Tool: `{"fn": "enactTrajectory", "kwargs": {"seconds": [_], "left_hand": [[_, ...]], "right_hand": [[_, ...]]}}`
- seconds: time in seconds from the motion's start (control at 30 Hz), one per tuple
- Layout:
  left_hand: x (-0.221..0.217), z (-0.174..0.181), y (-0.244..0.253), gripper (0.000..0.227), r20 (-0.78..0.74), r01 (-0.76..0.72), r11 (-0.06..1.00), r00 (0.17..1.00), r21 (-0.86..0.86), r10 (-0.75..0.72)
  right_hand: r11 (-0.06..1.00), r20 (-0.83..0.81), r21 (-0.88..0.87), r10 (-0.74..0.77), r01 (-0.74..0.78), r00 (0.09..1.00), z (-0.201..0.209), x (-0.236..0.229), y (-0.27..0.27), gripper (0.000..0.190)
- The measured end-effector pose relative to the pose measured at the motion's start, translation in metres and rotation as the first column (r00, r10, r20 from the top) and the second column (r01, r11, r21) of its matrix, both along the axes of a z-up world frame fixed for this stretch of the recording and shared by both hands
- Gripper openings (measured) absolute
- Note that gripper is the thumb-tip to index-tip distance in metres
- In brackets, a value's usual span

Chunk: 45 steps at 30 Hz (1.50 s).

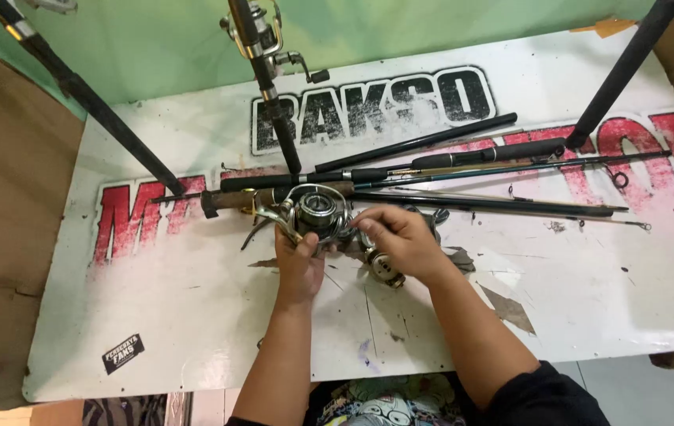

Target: Servicing and assembling a spinning fishing reel on a workbench.

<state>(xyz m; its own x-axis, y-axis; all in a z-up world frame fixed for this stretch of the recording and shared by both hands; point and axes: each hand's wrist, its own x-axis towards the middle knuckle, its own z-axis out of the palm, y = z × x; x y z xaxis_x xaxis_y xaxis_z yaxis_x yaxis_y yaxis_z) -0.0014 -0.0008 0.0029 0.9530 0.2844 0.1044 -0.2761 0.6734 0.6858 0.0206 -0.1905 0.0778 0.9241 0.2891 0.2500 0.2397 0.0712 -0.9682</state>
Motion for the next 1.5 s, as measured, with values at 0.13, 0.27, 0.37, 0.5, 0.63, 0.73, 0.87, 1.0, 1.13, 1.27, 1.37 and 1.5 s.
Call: {"fn": "enactTrajectory", "kwargs": {"seconds": [0.13,0.27,0.37,0.5,0.63,0.73,0.87,1.0,1.13,1.27,1.37,1.5], "left_hand": [[0.003,0.000,0.003,0.045,-0.014,0.021,0.997,1.000,-0.077,-0.022],[0.004,0.002,0.004,0.045,-0.009,0.035,0.989,0.999,-0.145,-0.037],[0.003,0.003,0.004,0.048,0.002,0.058,0.992,0.998,-0.113,-0.058],[0.004,-0.018,0.002,0.062,0.075,0.097,0.995,0.992,0.004,-0.097],[0.007,-0.027,0.000,0.065,0.115,0.115,0.991,0.986,0.061,-0.122],[0.010,-0.034,0.004,0.065,0.168,0.145,0.985,0.973,0.096,-0.159],[0.008,-0.034,0.003,0.060,0.206,0.185,0.970,0.955,0.159,-0.215],[0.003,-0.018,-0.002,0.061,0.212,0.238,0.958,0.940,0.162,-0.269],[0.005,-0.023,-0.002,0.062,0.204,0.236,0.958,0.942,0.161,-0.266],[0.005,-0.024,-0.005,0.059,0.157,0.107,0.968,0.977,0.228,-0.145],[-0.001,-0.008,-0.009,0.058,0.117,-0.025,0.969,0.993,0.246,-0.005],[-0.002,0.003,-0.016,0.058,0.127,-0.155,0.903,0.985,0.400,0.113]], "right_hand": [[0.976,-0.055,0.188,-0.101,0.109,0.993,0.003,-0.003,0.005,0.012],[0.958,0.002,0.187,-0.221,0.217,0.975,-0.016,0.004,0.004,0.009],[0.966,0.105,0.173,-0.213,0.193,0.971,0.005,-0.003,0.009,0.008],[0.991,0.212,0.007,-0.129,0.131,0.969,0.048,-0.011,0.012,0.047],[0.957,0.294,-0.290,0.081,0.008,0.953,0.078,-0.009,0.000,0.065],[0.921,0.303,-0.353,0.278,-0.164,0.911,0.081,-0.007,-0.005,0.045],[0.912,0.238,-0.370,0.277,-0.177,0.931,0.080,-0.008,-0.011,0.026],[0.943,0.190,-0.290,0.222,-0.161,0.956,0.073,-0.008,-0.019,0.006],[0.965,0.157,-0.212,0.189,-0.154,0.969,0.062,-0.008,-0.016,0.004],[0.981,0.186,-0.183,-0.027,0.061,0.982,0.057,-0.012,-0.008,0.017],[0.949,0.391,-0.235,-0.104,0.209,0.914,0.057,-0.021,0.006,0.024],[0.833,0.682,-0.349,-0.089,0.430,0.726,0.045,-0.033,0.029,0.029]]}}
